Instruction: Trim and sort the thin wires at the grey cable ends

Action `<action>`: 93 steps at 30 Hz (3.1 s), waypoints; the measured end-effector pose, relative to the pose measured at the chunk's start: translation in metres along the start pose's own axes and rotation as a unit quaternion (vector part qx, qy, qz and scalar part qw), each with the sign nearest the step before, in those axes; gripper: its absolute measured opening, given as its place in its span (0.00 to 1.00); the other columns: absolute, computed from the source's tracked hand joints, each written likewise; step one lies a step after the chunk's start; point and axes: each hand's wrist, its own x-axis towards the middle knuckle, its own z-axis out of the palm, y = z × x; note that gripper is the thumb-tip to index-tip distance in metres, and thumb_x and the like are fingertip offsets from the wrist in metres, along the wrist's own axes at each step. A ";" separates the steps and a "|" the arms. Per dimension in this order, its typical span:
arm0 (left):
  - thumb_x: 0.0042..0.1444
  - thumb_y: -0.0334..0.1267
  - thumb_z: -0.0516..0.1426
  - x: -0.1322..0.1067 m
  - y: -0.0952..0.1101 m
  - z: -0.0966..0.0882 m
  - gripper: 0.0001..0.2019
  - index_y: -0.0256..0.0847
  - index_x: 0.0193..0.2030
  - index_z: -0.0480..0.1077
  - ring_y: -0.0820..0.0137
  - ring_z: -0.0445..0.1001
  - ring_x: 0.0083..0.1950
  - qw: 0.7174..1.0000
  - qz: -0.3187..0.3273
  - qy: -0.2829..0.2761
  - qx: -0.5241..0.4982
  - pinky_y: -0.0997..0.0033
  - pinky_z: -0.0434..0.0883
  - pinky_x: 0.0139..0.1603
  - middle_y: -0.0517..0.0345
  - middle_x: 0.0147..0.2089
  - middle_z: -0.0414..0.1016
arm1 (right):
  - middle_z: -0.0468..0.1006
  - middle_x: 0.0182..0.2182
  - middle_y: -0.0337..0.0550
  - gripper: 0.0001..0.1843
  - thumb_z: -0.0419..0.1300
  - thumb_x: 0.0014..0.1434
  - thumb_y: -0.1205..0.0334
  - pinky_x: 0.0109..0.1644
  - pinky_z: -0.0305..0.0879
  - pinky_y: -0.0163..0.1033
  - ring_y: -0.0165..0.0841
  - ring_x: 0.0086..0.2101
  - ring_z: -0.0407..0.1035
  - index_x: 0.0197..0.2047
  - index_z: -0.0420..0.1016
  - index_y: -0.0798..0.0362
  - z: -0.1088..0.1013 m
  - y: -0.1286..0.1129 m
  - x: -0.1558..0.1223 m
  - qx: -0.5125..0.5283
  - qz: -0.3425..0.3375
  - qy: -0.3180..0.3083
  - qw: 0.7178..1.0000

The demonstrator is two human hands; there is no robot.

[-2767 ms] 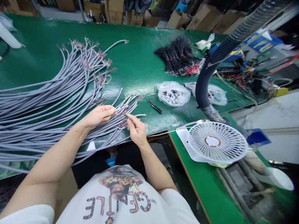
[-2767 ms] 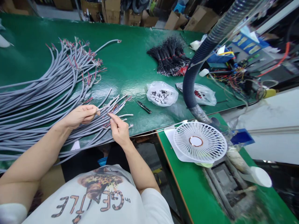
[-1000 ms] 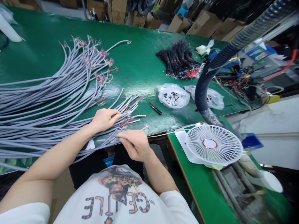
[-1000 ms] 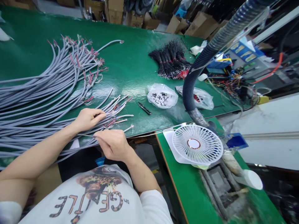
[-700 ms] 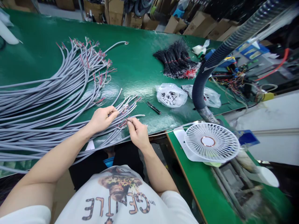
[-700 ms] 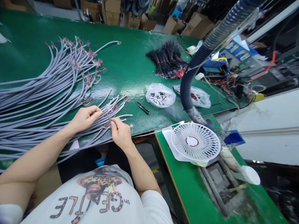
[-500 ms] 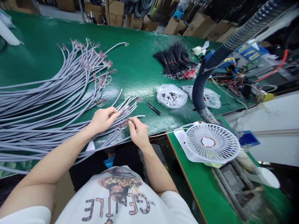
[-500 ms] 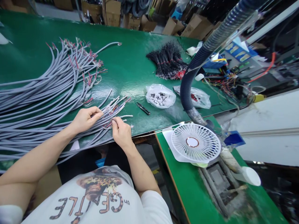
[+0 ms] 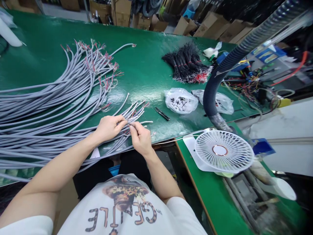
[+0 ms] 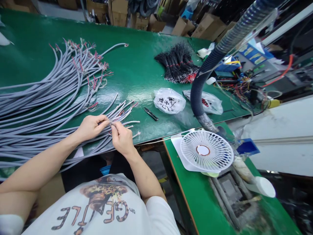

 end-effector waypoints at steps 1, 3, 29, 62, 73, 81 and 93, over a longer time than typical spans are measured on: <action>0.60 0.47 0.49 0.001 -0.001 0.002 0.18 0.39 0.32 0.75 0.70 0.67 0.27 1.000 -0.014 -0.006 0.003 0.71 0.56 0.30 0.58 0.25 0.74 | 0.79 0.33 0.43 0.11 0.49 0.64 0.65 0.37 0.67 0.32 0.30 0.32 0.73 0.41 0.72 0.54 -0.001 -0.009 -0.001 0.013 -0.046 -0.012 0.999; 0.59 0.48 0.49 0.004 -0.004 0.003 0.18 0.39 0.29 0.74 0.70 0.65 0.27 0.999 -0.036 -0.018 -0.021 0.72 0.56 0.29 0.59 0.23 0.71 | 0.80 0.37 0.46 0.10 0.49 0.63 0.68 0.40 0.68 0.32 0.30 0.35 0.75 0.43 0.71 0.55 -0.003 -0.024 -0.004 0.037 -0.135 -0.039 0.989; 0.56 0.50 0.55 0.005 -0.003 -0.021 0.18 0.35 0.28 0.66 0.81 0.42 0.18 0.903 -0.108 -0.061 -0.413 0.75 0.39 0.20 0.70 0.16 0.45 | 0.80 0.38 0.45 0.13 0.48 0.64 0.61 0.43 0.68 0.36 0.34 0.38 0.75 0.43 0.72 0.53 0.009 0.019 0.005 0.004 0.080 0.003 0.997; 0.54 0.53 0.56 0.007 -0.005 -0.018 0.19 0.35 0.29 0.68 0.80 0.43 0.18 0.900 -0.110 -0.058 -0.418 0.75 0.40 0.20 0.70 0.16 0.46 | 0.78 0.31 0.42 0.14 0.49 0.63 0.58 0.36 0.67 0.34 0.29 0.28 0.71 0.42 0.72 0.54 0.010 0.021 0.007 0.062 0.089 -0.004 0.994; 0.56 0.50 0.56 0.007 -0.005 -0.019 0.18 0.35 0.29 0.68 0.80 0.43 0.19 0.900 -0.108 -0.047 -0.420 0.75 0.42 0.21 0.69 0.17 0.47 | 0.79 0.33 0.43 0.12 0.49 0.63 0.59 0.37 0.65 0.34 0.31 0.30 0.71 0.41 0.72 0.54 0.011 0.021 0.007 0.049 0.101 0.000 0.994; 0.57 0.50 0.54 0.005 -0.001 -0.016 0.18 0.34 0.32 0.69 0.80 0.47 0.19 0.929 -0.102 -0.059 -0.352 0.76 0.46 0.21 0.69 0.17 0.51 | 0.75 0.29 0.41 0.12 0.49 0.63 0.59 0.36 0.65 0.34 0.30 0.28 0.69 0.39 0.72 0.54 0.013 0.023 0.014 0.077 0.098 0.009 0.992; 0.59 0.46 0.49 0.003 -0.001 -0.014 0.16 0.36 0.31 0.70 0.75 0.59 0.25 0.977 -0.027 0.004 -0.213 0.75 0.58 0.29 0.64 0.23 0.65 | 0.77 0.32 0.42 0.11 0.49 0.64 0.61 0.38 0.67 0.32 0.28 0.31 0.71 0.40 0.72 0.54 0.012 0.007 0.014 0.101 0.017 0.003 0.995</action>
